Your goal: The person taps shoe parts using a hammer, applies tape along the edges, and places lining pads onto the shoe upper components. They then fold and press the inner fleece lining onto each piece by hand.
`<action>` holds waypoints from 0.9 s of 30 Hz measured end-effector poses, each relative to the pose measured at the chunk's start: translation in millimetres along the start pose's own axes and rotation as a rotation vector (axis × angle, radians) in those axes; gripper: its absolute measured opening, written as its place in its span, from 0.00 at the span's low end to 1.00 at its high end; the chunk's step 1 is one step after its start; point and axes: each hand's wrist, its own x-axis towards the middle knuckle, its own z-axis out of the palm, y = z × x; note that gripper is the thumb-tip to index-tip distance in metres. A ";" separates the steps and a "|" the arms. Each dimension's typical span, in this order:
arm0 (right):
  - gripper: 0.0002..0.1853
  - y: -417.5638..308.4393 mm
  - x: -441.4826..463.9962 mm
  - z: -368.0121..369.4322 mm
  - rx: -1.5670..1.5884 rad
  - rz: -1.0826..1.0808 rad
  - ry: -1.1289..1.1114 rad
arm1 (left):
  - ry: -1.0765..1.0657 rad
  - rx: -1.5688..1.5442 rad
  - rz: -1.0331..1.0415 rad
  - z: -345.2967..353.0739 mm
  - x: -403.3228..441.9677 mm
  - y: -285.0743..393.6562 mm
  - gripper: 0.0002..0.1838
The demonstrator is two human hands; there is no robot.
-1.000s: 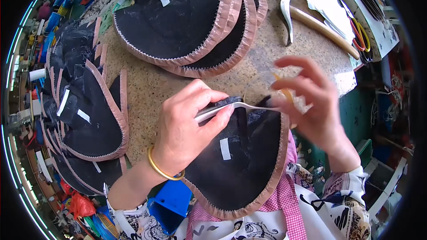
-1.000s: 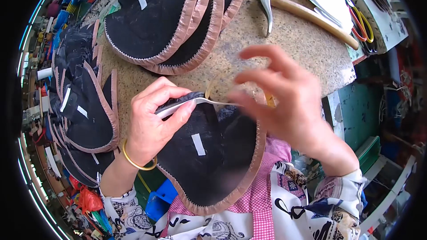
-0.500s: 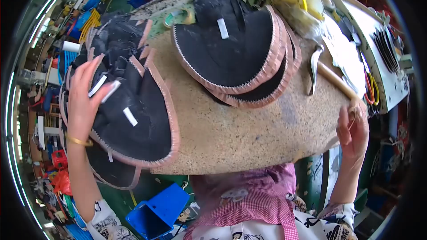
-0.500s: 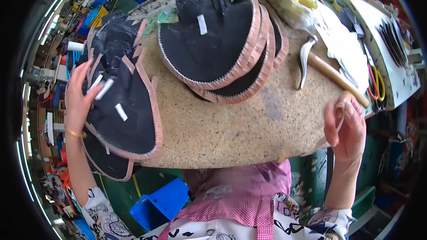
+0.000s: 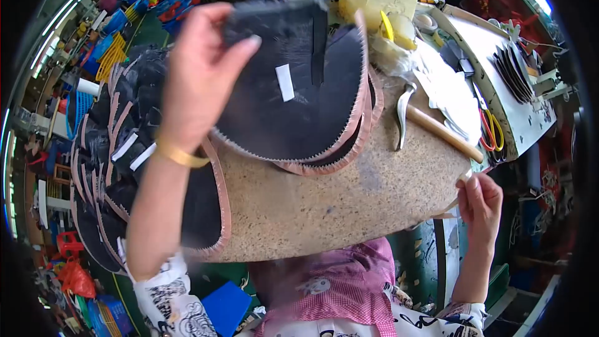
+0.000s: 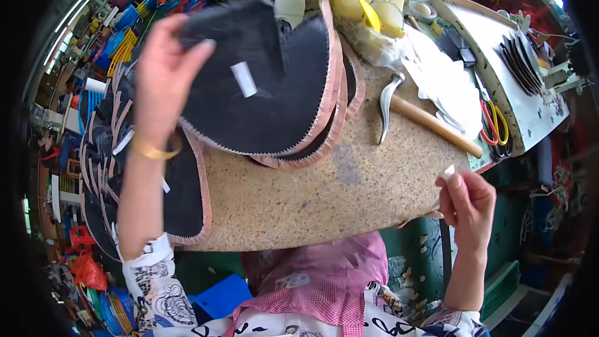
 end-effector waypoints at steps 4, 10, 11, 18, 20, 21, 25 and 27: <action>0.13 -30.3 -3.0 27.4 0.029 -0.165 -0.073 | -0.083 -0.084 -0.271 -22.1 -44.5 86.1 0.22; 0.08 -37.1 6.3 111.9 -0.193 -0.382 -0.689 | -0.327 -0.211 -0.625 9.9 -156.7 24.4 0.19; 0.07 -32.5 9.7 122.3 -0.224 -0.430 -0.744 | -0.328 -0.211 -0.640 10.5 -160.9 24.0 0.19; 0.06 -31.5 15.7 157.5 -0.281 -0.505 -0.851 | -0.310 -0.178 -0.633 5.4 -166.9 30.2 0.22; 0.06 -30.4 16.7 161.7 -0.302 -0.521 -0.851 | -0.371 -0.133 -0.604 4.5 -165.4 32.3 0.22; 0.05 -27.8 16.7 163.6 -0.297 -0.560 -0.821 | -0.391 -0.111 -0.586 3.3 -164.1 33.6 0.22; 0.05 -23.0 15.3 164.7 -0.310 -0.561 -0.782 | -0.424 -0.125 -0.585 1.4 -165.3 32.2 0.24; 0.05 -16.6 14.9 166.6 -0.318 -0.627 -0.751 | -0.402 -0.080 -0.571 1.0 -163.8 33.4 0.23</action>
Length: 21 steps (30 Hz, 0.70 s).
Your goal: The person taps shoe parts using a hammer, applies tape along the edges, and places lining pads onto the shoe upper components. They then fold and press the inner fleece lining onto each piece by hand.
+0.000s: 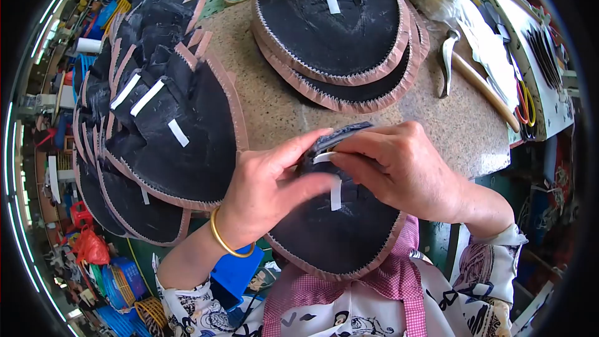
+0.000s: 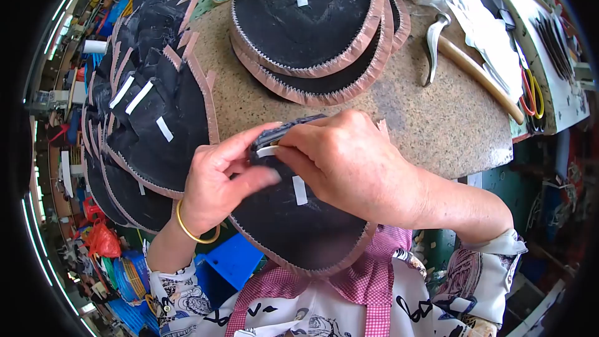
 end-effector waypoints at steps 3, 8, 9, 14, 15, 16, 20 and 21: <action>0.07 0.5 -7.3 -7.3 0.053 0.064 0.011 | 0.060 0.183 0.157 -0.3 7.8 -4.4 0.17; 0.17 10.9 -39.7 -28.8 0.390 0.652 -0.006 | 0.136 0.081 0.203 5.9 18.0 -15.4 0.15; 0.17 18.1 -46.7 -28.9 0.395 0.657 0.002 | 0.071 0.157 0.251 2.2 21.9 -15.3 0.16; 0.18 35.2 -65.1 -30.3 0.416 0.713 0.211 | -0.069 0.237 0.138 1.3 40.8 5.0 0.20; 0.17 37.0 -65.5 -31.6 0.428 0.716 0.226 | -0.077 0.237 0.141 2.9 45.8 3.9 0.20; 0.17 38.8 -65.8 -32.9 0.430 0.719 0.231 | -0.082 0.285 0.191 4.6 50.9 1.9 0.19; 0.16 41.7 -67.7 -36.4 0.437 0.692 0.340 | -0.082 0.374 0.268 13.2 57.9 7.1 0.16; 0.16 41.5 -67.9 -37.3 0.462 0.675 0.385 | -0.059 0.385 0.308 14.6 58.9 6.7 0.16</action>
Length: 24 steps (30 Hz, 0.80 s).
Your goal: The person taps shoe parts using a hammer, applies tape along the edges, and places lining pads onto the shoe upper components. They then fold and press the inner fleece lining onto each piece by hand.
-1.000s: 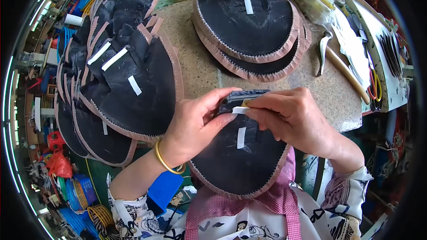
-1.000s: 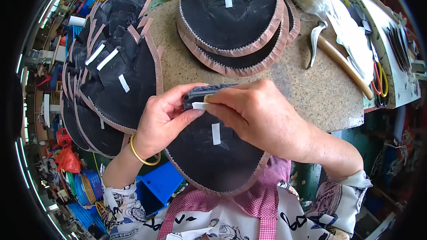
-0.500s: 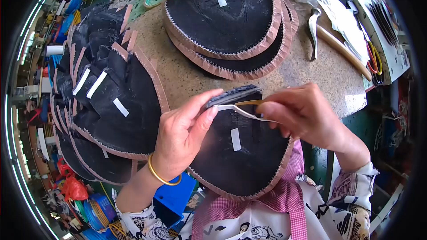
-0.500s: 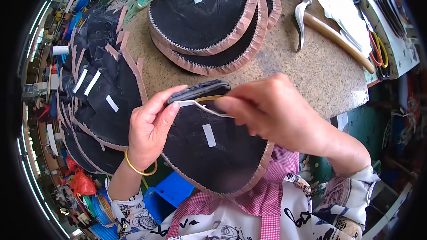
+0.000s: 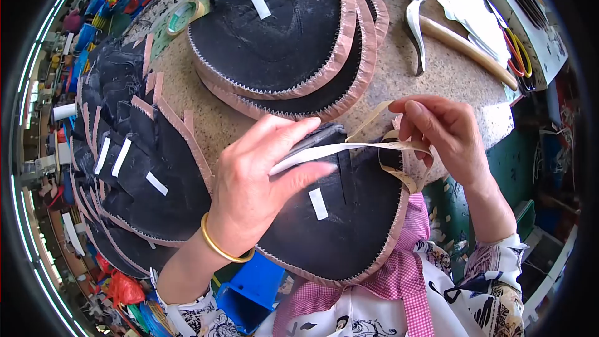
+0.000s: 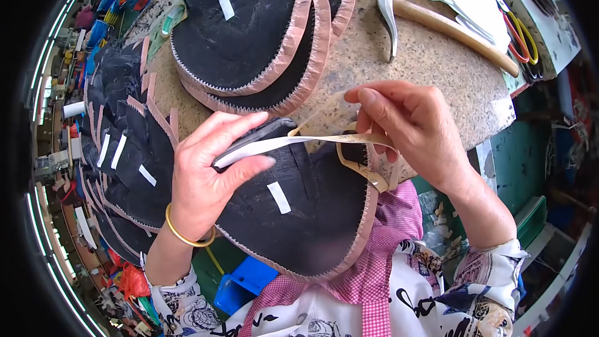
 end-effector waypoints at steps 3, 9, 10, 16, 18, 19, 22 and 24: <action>0.15 -2.8 1.5 -0.4 -0.033 -0.005 0.009 | 0.023 -0.024 -0.045 2.4 2.6 -1.3 0.12; 0.07 -4.8 8.8 2.3 -0.515 -0.392 0.162 | 0.131 0.003 -0.051 10.3 -1.1 4.8 0.07; 0.06 -12.2 4.4 6.9 -0.645 -0.555 0.242 | 0.138 0.002 -0.052 10.4 -2.3 6.5 0.07; 0.08 -15.9 4.9 52.1 -0.724 -0.742 0.151 | 0.180 0.062 0.004 10.9 -8.8 19.9 0.08; 0.06 -14.7 8.8 60.0 -0.677 -0.830 0.167 | 0.205 0.160 0.056 10.0 -12.2 21.0 0.09; 0.07 -21.2 7.7 55.3 -0.618 -0.835 0.152 | 0.195 0.136 0.077 2.4 -14.3 27.3 0.10; 0.03 -43.0 3.9 3.9 -0.463 -0.716 0.277 | 0.292 0.429 0.000 -65.5 -37.4 40.9 0.12; 0.06 -47.4 -5.8 -33.8 -0.078 -0.510 0.232 | 0.320 0.698 -0.139 -128.4 -47.4 31.4 0.14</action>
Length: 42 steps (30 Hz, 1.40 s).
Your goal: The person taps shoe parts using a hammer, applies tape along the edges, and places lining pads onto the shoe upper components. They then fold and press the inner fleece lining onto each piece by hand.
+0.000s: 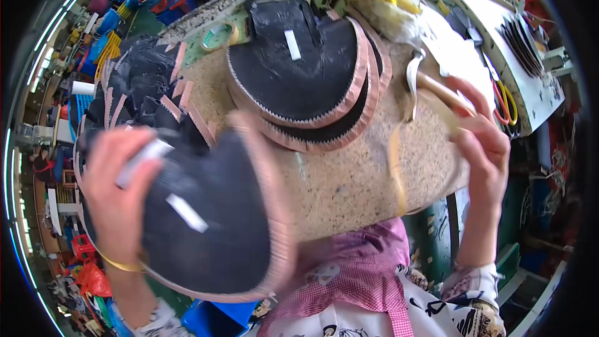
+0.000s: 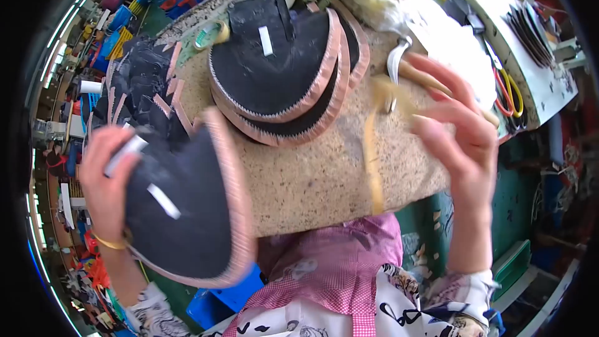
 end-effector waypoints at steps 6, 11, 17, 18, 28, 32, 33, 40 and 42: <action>0.08 27.8 -31.1 -88.2 0.756 0.283 0.210 | 0.028 -0.199 0.053 35.9 87.3 -72.3 0.15; 0.12 11.9 -50.1 -102.4 0.731 0.199 0.076 | 0.182 0.068 0.019 186.2 177.9 -55.8 0.30; 0.15 1.7 -60.2 -94.8 -0.008 0.522 0.317 | 0.202 -0.756 0.107 131.3 145.7 22.2 0.13; 0.15 2.8 -57.9 -92.3 -0.016 0.447 0.278 | 0.158 -0.736 0.064 96.6 130.2 37.0 0.13; 0.12 -16.7 3.4 -0.5 0.270 0.235 -0.187 | -0.055 -0.845 -0.006 132.4 25.4 9.3 0.11; 0.11 -10.9 52.9 37.6 0.312 0.148 -0.372 | 0.007 -0.738 0.545 123.4 14.3 19.9 0.10; 0.11 -13.1 64.0 49.0 0.307 0.152 -0.417 | 0.038 -0.691 0.650 124.5 13.3 21.9 0.11; 0.12 43.0 107.0 106.4 -0.064 0.359 -0.830 | 0.107 -0.609 0.675 57.7 -11.7 68.7 0.21; 0.13 29.3 105.4 89.5 0.047 0.349 -0.599 | 0.100 -0.614 0.446 45.1 -16.8 70.7 0.25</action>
